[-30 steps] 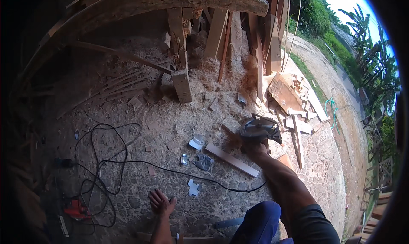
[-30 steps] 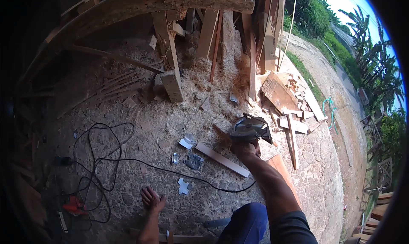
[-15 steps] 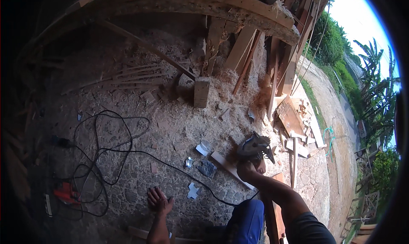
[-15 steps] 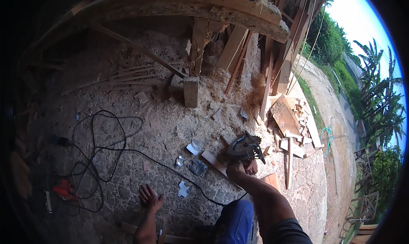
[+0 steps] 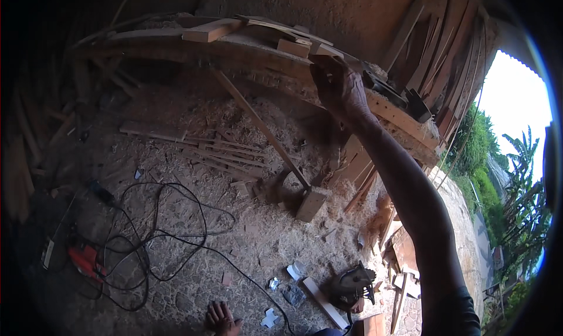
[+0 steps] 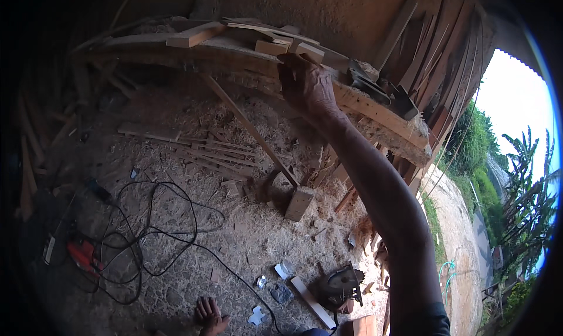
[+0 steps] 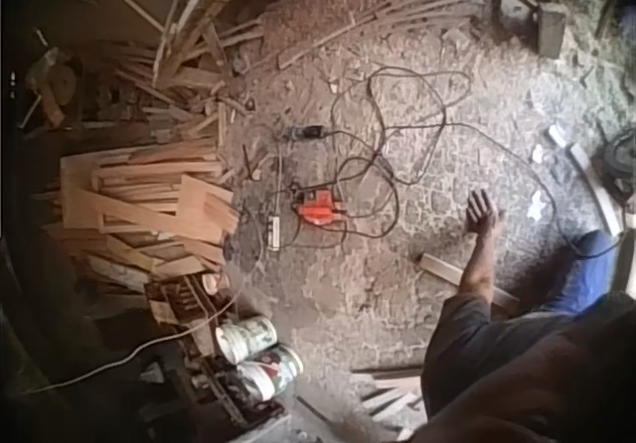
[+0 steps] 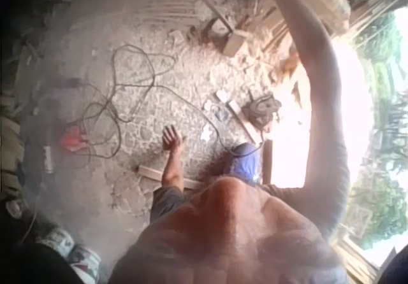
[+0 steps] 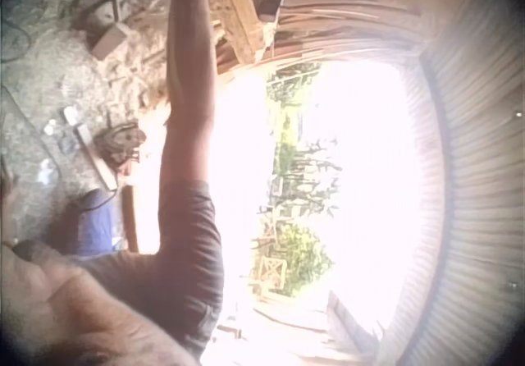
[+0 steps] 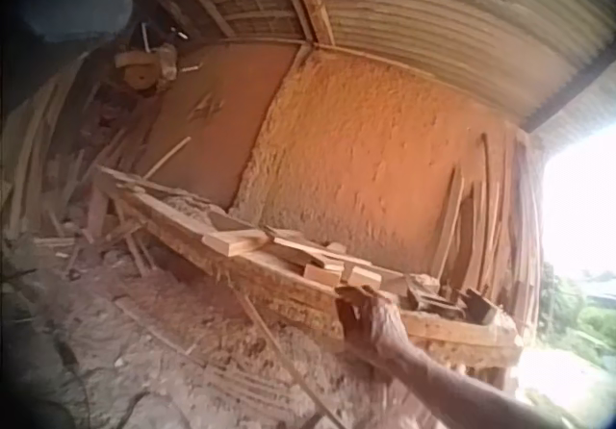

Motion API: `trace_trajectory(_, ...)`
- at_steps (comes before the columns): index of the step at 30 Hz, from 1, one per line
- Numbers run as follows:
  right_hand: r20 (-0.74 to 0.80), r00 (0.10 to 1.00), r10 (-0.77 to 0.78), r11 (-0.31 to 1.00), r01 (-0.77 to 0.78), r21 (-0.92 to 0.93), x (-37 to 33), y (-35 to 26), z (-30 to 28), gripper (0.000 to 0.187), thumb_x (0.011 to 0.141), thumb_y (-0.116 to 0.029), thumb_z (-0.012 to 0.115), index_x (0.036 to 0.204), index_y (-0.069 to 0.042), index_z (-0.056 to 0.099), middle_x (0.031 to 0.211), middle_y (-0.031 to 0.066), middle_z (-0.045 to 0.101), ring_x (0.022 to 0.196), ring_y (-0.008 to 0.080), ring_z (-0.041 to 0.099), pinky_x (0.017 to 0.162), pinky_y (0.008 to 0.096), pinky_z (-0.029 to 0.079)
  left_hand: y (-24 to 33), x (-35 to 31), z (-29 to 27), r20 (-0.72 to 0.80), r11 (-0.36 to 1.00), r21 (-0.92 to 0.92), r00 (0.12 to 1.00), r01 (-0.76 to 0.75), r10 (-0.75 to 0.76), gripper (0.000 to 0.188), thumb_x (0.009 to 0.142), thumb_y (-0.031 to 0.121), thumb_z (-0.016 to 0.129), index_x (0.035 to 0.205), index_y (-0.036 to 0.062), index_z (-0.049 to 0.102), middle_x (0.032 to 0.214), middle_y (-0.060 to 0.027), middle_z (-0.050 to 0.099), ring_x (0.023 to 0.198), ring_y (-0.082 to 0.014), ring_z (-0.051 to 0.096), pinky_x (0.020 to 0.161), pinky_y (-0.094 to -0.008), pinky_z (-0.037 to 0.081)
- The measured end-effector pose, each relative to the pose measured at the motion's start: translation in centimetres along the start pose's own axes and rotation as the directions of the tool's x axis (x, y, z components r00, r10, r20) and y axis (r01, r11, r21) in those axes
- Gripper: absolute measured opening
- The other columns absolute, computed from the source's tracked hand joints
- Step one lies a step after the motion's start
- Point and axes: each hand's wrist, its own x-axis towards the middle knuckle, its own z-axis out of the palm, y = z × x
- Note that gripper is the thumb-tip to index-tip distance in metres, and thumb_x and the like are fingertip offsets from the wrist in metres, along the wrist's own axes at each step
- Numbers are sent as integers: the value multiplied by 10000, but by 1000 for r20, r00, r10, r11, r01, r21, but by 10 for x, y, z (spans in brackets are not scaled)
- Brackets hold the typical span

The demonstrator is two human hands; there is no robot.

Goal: The person cuts wooden planks using a circular saw, measures and marks them with a square and pencil, and then assembles the pieces into a chair frame using a hammer and nails. The person works on the ground in an outdoor workshop area.

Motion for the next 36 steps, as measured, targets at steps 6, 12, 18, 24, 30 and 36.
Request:
trace_trajectory(6,109,974,200,964,-176,-197,103,57,59,504,964,-488,531,1350,-169,591,1250,186,642,1306,370,531,1089,492,421,10,-8,-12,32,996,-11,996,83,-82,1115,863,648,621,1620,92,21,1671,-249,-39,1532,-466,-35,1208,-623,19)
trace_trajectory(12,429,877,217,914,-28,-406,135,66,88,483,964,-533,438,1264,-226,659,1291,171,645,1266,377,562,1087,550,413,12,-11,-17,64,996,-56,996,68,-65,1128,856,627,631,1616,68,12,1662,-274,-28,1524,-485,-33,1206,-632,27)
trace_trajectory(18,162,953,258,952,-222,-213,152,70,65,393,948,-407,505,1172,-161,715,1247,161,671,1147,349,641,986,488,491,10,-4,-6,14,999,-9,999,43,-43,1102,858,627,630,1616,67,58,1668,-260,-1,1528,-477,-10,1212,-620,53)
trace_trajectory(24,-32,999,8,991,-4,135,75,31,-59,326,987,-234,601,1261,-72,670,1240,189,639,1113,276,643,908,352,536,15,-7,-17,57,998,20,996,66,-67,1090,865,643,616,1619,80,64,1672,-247,21,1532,-473,-1,1214,-607,62)
trace_trajectory(30,-67,964,-256,957,243,-158,-138,-28,-173,582,845,-179,785,1399,-171,607,1352,260,465,1186,400,533,941,445,543,23,-4,-31,77,999,35,996,38,-41,1169,817,661,648,1608,48,45,1663,-263,15,1532,-471,-19,1218,-595,66)
trace_trajectory(36,299,954,26,999,-35,26,-400,-73,-226,681,779,-53,757,1423,-190,582,1329,243,455,1139,395,556,904,422,553,44,-9,-37,136,985,172,989,31,-55,1192,813,649,669,1604,39,18,1666,-256,-14,1543,-439,-37,1227,-552,97)
